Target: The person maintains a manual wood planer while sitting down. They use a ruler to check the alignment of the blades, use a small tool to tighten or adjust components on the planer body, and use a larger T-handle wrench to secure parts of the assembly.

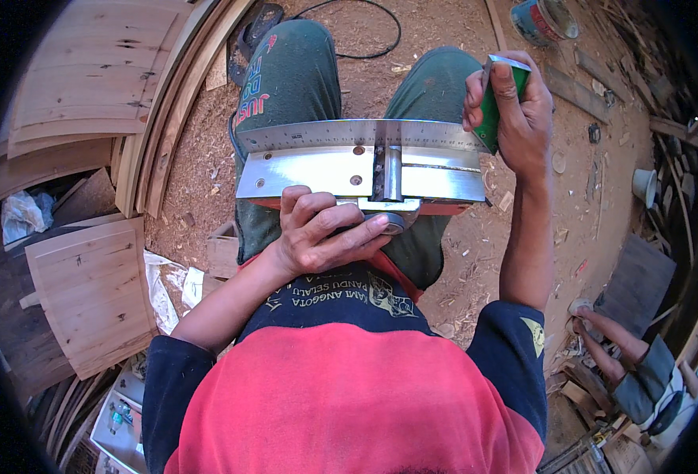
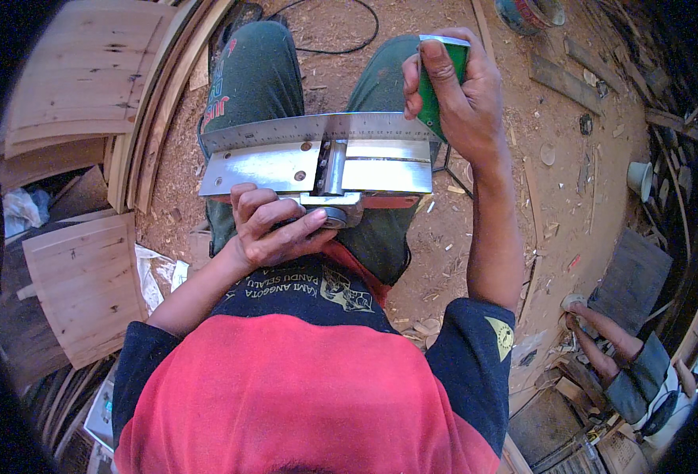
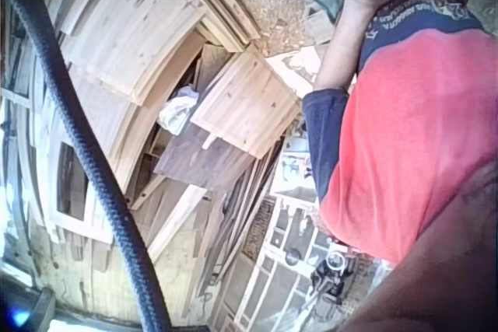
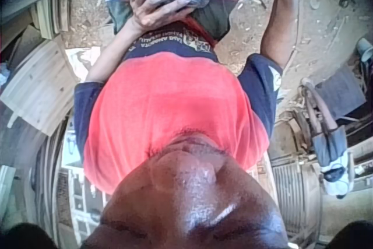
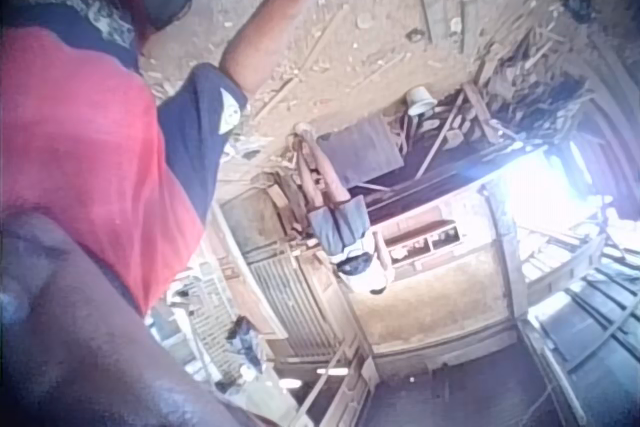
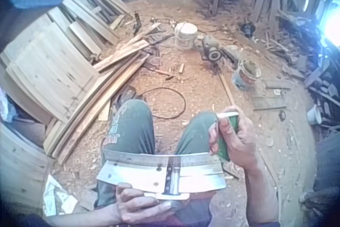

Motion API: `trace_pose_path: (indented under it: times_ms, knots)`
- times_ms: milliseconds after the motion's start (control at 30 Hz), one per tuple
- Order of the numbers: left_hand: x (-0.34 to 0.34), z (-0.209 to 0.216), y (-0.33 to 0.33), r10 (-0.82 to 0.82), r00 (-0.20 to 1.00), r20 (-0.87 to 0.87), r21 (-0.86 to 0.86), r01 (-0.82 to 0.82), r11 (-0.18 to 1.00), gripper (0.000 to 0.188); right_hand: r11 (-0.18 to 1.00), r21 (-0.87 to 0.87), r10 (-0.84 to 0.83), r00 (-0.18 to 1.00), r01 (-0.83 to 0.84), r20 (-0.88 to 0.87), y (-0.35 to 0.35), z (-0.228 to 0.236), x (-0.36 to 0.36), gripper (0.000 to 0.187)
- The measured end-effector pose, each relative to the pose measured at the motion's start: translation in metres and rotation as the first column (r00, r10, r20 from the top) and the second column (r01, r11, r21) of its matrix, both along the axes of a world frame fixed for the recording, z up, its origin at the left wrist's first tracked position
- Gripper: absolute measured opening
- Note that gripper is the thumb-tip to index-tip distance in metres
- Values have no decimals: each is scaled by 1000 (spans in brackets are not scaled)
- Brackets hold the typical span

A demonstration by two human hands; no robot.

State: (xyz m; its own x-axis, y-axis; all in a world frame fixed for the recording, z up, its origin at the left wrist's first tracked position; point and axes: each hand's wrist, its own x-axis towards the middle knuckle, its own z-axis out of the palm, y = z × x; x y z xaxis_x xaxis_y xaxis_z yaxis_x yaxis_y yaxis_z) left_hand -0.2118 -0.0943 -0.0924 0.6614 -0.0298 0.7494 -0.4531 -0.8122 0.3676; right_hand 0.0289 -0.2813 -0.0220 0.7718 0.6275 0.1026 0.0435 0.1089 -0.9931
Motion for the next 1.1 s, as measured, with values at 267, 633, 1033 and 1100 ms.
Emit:
trace_pose_path:
  times_ms: [267, 633, 1033, 1100]
  knots:
    - [-1, 1, 0, 26, 1000, 8, 9, -26, 1000, 50, 992, 117, -49, 999, 46, 22, 1, 43, -9, 32]
    - [-2, 1, 1, 39, 999, 22, 27, -39, 999, 46, 999, 39, -28, 1000, 28, -5, -2, 49, -34, 32]
    - [-2, -1, 1, 43, 999, 22, 28, -44, 999, 47, 999, 41, -11, 1000, 12, -26, 1, 47, -38, 31]
    - [-2, -1, 1, 46, 999, 29, 23, -47, 999, 47, 999, 43, -20, 1000, 20, -2, 1, 46, -39, 31]
